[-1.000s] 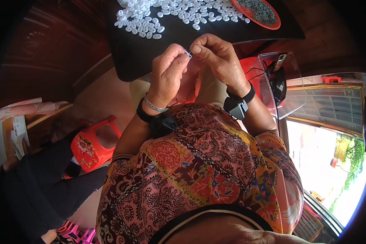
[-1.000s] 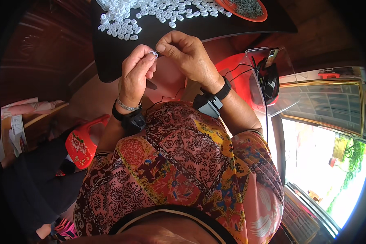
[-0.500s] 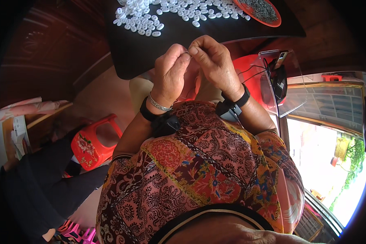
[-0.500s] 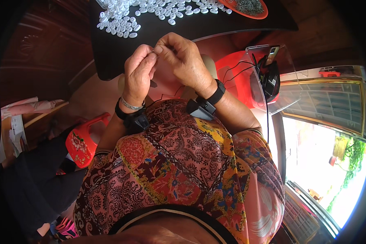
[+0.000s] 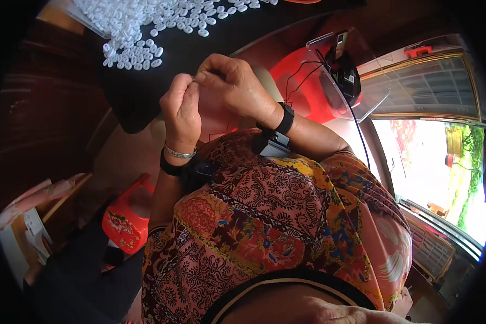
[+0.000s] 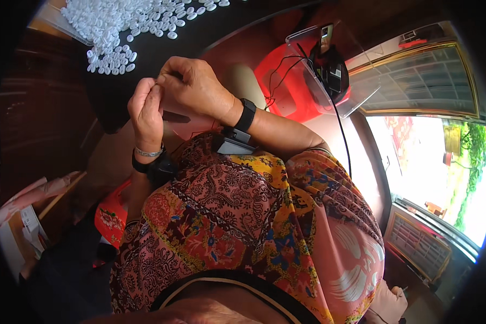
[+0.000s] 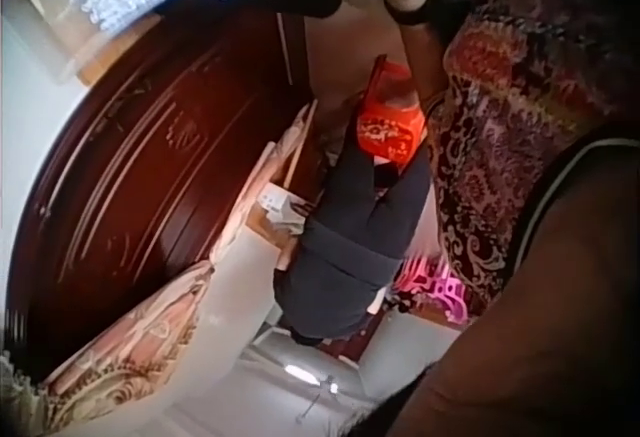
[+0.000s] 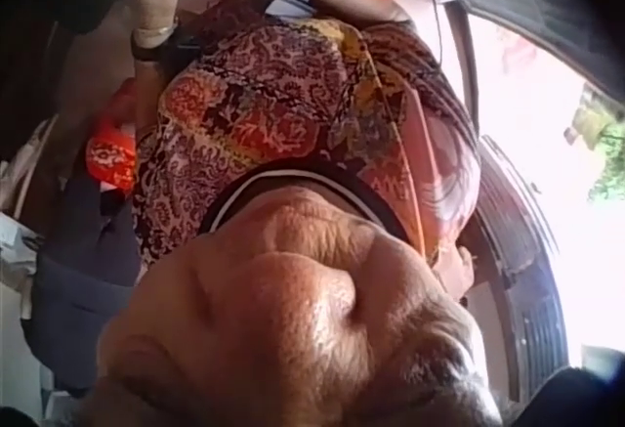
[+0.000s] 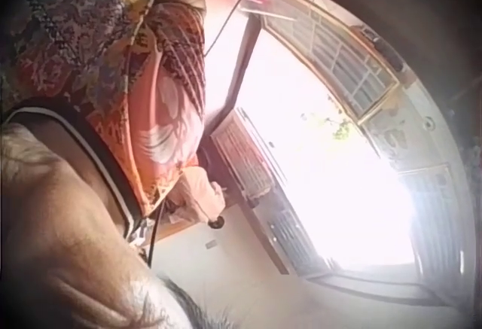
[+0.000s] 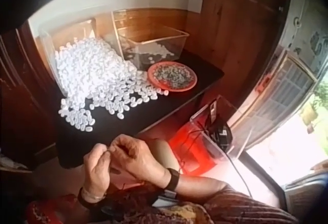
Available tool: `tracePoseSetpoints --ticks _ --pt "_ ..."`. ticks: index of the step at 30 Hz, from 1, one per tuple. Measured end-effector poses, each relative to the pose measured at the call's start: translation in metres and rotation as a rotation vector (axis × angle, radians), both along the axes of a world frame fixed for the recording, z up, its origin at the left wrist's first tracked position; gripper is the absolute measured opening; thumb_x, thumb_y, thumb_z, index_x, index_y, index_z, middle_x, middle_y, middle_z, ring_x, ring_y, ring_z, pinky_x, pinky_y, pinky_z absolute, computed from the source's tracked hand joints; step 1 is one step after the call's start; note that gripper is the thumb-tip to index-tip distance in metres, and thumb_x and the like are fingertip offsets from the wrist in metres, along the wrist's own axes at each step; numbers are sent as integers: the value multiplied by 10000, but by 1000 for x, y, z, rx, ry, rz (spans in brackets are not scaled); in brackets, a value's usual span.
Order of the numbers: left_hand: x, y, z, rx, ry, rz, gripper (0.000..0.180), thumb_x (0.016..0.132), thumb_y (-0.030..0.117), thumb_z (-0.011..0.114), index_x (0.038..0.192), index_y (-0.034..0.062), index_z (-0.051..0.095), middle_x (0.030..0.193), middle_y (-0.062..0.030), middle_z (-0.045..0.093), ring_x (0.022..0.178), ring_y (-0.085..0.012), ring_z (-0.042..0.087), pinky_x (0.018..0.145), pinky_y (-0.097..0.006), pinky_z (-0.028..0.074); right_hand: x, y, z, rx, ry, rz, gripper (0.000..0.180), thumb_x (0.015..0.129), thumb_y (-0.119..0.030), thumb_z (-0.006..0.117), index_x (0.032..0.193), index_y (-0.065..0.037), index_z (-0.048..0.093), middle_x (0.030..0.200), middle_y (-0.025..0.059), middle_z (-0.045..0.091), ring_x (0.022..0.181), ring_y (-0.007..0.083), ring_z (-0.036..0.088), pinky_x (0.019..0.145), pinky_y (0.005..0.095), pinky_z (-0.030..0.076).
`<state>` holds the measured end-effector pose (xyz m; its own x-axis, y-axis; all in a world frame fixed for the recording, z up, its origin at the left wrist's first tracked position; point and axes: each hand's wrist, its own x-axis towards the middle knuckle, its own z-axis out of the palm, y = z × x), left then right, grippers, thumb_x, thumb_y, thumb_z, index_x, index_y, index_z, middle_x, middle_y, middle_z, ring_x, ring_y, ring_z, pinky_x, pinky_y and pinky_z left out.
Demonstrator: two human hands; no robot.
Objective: Assembling small metal components into white plastic electrical housings.
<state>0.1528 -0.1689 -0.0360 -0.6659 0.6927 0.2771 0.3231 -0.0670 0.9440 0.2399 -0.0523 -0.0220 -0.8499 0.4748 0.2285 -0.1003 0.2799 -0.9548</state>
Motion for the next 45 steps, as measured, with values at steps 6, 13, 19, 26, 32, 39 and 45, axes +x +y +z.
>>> tracePoseSetpoints --ticks 6,13,19,26,32,39,45 --pt "-4 -1 1 -54 -98 -81 142 900 103 478 806 0 505 625 13 420 577 -59 371 507 -227 322 0 6 -14 -79 21 26 132 885 -130 587 909 -1 604 768 -4 598 720 49 517 636 222 441" --pt "-2 -7 5 -92 -6 -96 130 888 88 487 798 -6 497 606 -21 407 573 -80 376 504 -252 332 9 9 6 238 -6 34 121 839 -128 609 906 -27 611 741 74 618 643 147 576 570 284 449" --pt "-3 -8 10 -104 103 -105 121 867 60 481 773 -11 456 619 -151 427 533 -205 385 504 -316 358 6 12 7 354 15 102 115 830 -109 580 892 -14 600 738 127 602 644 237 592 563 314 448" --pt "-7 -11 5 0 52 -151 168 911 107 461 787 0 496 599 22 387 544 -50 331 473 -223 283 2 13 13 249 -51 190 111 856 -102 584 903 -4 603 757 61 607 674 127 569 591 277 454" --pt "-14 -21 17 41 -304 -114 172 894 125 471 765 20 511 588 14 439 520 -46 359 463 -215 289 -24 59 26 494 4 -38 143 854 -137 618 938 -27 653 786 56 647 717 109 598 636 253 469" --pt "-24 -35 14 109 -453 -75 179 899 152 468 760 48 515 587 32 438 490 -24 345 439 -185 260 -57 93 19 857 -189 -114 199 789 -289 633 849 -105 677 815 77 665 745 283 638 657 382 501" --pt "-23 -38 11 110 -466 -64 183 894 158 475 754 48 518 585 31 443 488 -25 351 439 -185 264 -67 81 9 970 -234 -120 205 778 -297 633 825 -99 653 812 89 649 764 295 631 669 399 500"
